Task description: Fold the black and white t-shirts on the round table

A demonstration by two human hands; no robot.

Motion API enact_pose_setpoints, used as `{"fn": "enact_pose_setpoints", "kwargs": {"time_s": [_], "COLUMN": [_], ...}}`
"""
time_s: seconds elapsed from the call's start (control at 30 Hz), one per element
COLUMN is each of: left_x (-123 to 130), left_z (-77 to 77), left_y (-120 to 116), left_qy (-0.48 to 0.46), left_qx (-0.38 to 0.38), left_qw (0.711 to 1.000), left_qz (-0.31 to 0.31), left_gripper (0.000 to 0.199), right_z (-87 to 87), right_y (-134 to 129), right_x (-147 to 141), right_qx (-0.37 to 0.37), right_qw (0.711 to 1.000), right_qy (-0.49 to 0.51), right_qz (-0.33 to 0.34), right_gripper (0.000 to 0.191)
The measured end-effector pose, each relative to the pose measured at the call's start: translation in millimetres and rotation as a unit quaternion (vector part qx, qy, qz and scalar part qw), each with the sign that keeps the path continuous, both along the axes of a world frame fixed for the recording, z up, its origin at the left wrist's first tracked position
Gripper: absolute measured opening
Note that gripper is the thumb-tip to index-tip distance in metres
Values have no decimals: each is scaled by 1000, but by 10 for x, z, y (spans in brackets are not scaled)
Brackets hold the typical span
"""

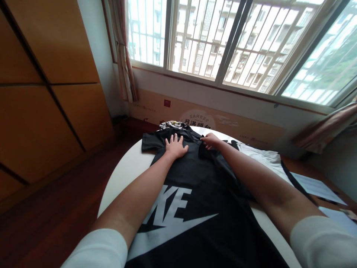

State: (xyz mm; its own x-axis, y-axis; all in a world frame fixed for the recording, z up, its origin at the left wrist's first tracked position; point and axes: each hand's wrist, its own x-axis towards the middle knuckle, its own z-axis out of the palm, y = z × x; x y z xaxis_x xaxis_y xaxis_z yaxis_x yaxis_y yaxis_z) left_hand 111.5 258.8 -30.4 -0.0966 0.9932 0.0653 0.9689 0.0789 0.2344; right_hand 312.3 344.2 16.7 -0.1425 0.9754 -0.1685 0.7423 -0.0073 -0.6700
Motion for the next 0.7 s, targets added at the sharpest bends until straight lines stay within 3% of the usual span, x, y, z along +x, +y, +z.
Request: {"fn": "enact_pose_setpoints", "kwargs": {"time_s": [0.2,0.3,0.4,0.53,0.63,0.7], "left_x": [11,15,19,23,34,67], "left_z": [13,19,28,36,41,55], "left_y": [-17,-24,-27,-16,-13,-23], "left_qy": [5,9,6,6,16,28], "left_qx": [-1,-1,-3,-5,9,35], "left_qw": [1000,1000,1000,1000,1000,999], "left_qz": [5,5,1,3,5,2], "left_gripper": [84,84,83,82,80,77], "right_z": [70,123,148,225,319,354], "right_y": [-187,-468,-888,-1621,-2305,-2789], "right_x": [64,218,572,1285,1732,1904], "right_qx": [74,116,114,-116,-171,-193], "right_qw": [994,986,980,972,967,953], "right_qy": [-37,-47,-84,-116,-107,-158], "right_qz": [71,109,140,166,157,170], "right_gripper": [26,18,22,55,69,65]}}
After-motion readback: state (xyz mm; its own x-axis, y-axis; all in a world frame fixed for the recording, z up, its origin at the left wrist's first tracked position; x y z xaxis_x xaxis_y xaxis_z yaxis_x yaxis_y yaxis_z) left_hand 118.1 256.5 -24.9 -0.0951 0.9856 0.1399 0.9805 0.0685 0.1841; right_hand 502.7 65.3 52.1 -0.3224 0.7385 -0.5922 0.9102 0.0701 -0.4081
